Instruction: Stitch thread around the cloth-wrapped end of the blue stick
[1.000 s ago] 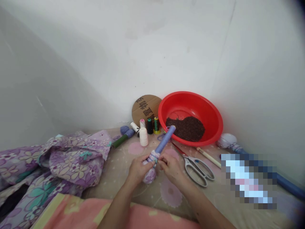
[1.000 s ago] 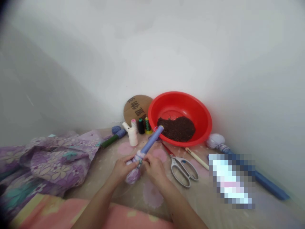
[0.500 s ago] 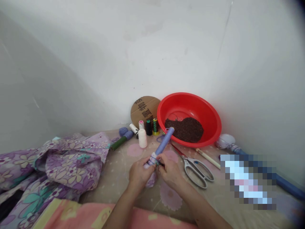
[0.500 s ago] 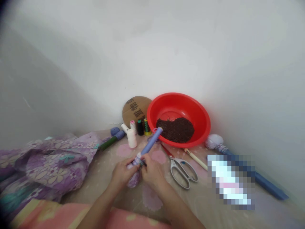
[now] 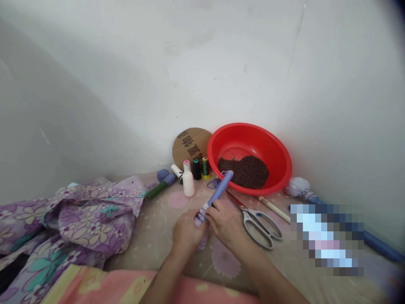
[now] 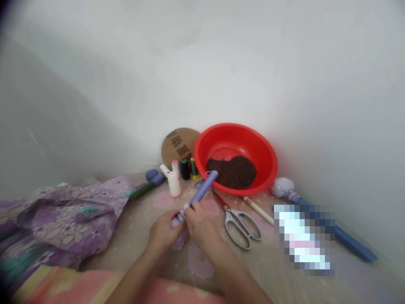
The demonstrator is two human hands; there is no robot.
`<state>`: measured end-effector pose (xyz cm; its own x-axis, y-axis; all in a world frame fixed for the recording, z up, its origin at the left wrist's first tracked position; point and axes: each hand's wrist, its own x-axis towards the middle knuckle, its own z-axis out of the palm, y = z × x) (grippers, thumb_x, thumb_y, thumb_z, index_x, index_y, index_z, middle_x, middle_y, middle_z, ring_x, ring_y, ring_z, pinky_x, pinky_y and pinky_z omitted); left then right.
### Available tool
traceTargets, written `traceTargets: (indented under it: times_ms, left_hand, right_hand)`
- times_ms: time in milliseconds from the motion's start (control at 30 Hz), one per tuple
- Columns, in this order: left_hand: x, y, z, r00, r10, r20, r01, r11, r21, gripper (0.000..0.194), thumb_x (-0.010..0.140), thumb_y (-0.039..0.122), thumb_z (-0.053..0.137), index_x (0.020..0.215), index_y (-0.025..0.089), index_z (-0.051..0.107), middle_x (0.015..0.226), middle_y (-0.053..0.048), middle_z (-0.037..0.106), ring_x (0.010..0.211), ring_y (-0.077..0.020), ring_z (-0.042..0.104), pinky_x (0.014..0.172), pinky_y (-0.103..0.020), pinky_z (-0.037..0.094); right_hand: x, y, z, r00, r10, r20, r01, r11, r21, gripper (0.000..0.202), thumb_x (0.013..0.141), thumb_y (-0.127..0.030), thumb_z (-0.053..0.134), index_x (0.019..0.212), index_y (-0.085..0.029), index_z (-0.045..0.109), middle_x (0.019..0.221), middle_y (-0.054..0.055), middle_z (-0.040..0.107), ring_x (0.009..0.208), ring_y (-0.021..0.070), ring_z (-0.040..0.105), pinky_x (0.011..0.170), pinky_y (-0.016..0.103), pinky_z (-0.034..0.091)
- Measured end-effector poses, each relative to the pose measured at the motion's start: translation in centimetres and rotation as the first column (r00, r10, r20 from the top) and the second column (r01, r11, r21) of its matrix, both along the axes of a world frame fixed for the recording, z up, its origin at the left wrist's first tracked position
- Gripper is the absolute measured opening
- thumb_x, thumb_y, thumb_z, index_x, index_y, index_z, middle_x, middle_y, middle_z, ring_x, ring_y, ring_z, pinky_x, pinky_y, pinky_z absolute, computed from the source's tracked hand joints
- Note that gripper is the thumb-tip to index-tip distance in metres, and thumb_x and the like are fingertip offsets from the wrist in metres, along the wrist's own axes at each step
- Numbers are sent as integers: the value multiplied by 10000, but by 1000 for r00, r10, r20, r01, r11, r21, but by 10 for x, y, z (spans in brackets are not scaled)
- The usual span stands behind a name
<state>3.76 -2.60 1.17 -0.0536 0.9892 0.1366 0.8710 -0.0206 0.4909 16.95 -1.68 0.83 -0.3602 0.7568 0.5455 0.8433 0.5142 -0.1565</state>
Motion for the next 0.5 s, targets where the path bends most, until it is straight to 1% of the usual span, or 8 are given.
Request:
traceTargets:
  times_ms: [133, 300, 367, 500]
  left_hand:
    - [4, -3, 0, 1000, 12, -26, -12, 1000, 14, 319, 698, 401, 472, 974, 276, 574, 942, -15, 618, 855, -161, 535, 666, -225, 330]
    - [5, -3, 1, 999, 17, -38, -17, 1000, 7, 341, 679, 384, 486, 995, 279, 560, 955, -13, 613, 880, -166, 531, 692, -231, 335]
    - [5, -4, 1, 999, 12, -39, -11, 1000, 19, 332, 677, 373, 480, 988, 288, 556, 956, -1, 614, 877, -167, 533, 686, -236, 339]
    - [4, -4, 1, 998, 14, -56, -13, 1000, 23, 312, 676, 379, 468, 957, 284, 563, 935, 2, 619, 859, -172, 539, 665, -242, 342]
  right_hand:
    - [-4, -1, 5, 994, -43, 103, 41, 999, 25, 124, 804, -201, 415, 793, -201, 539, 805, 41, 520, 717, 154, 435, 567, 271, 246]
    - [-6, -3, 9, 988, -39, 153, 36, 999, 22, 102, 780, -157, 441, 796, -200, 532, 815, 49, 516, 738, 167, 424, 607, 284, 255]
    - [-5, -2, 9, 985, -20, 170, 16, 1000, 24, 115, 783, -151, 438, 804, -203, 538, 809, 48, 515, 734, 161, 425, 601, 280, 251]
    - [-3, 1, 10, 979, 68, 191, -75, 997, 32, 115, 793, -179, 443, 805, -207, 554, 807, 33, 511, 722, 137, 429, 568, 262, 241]
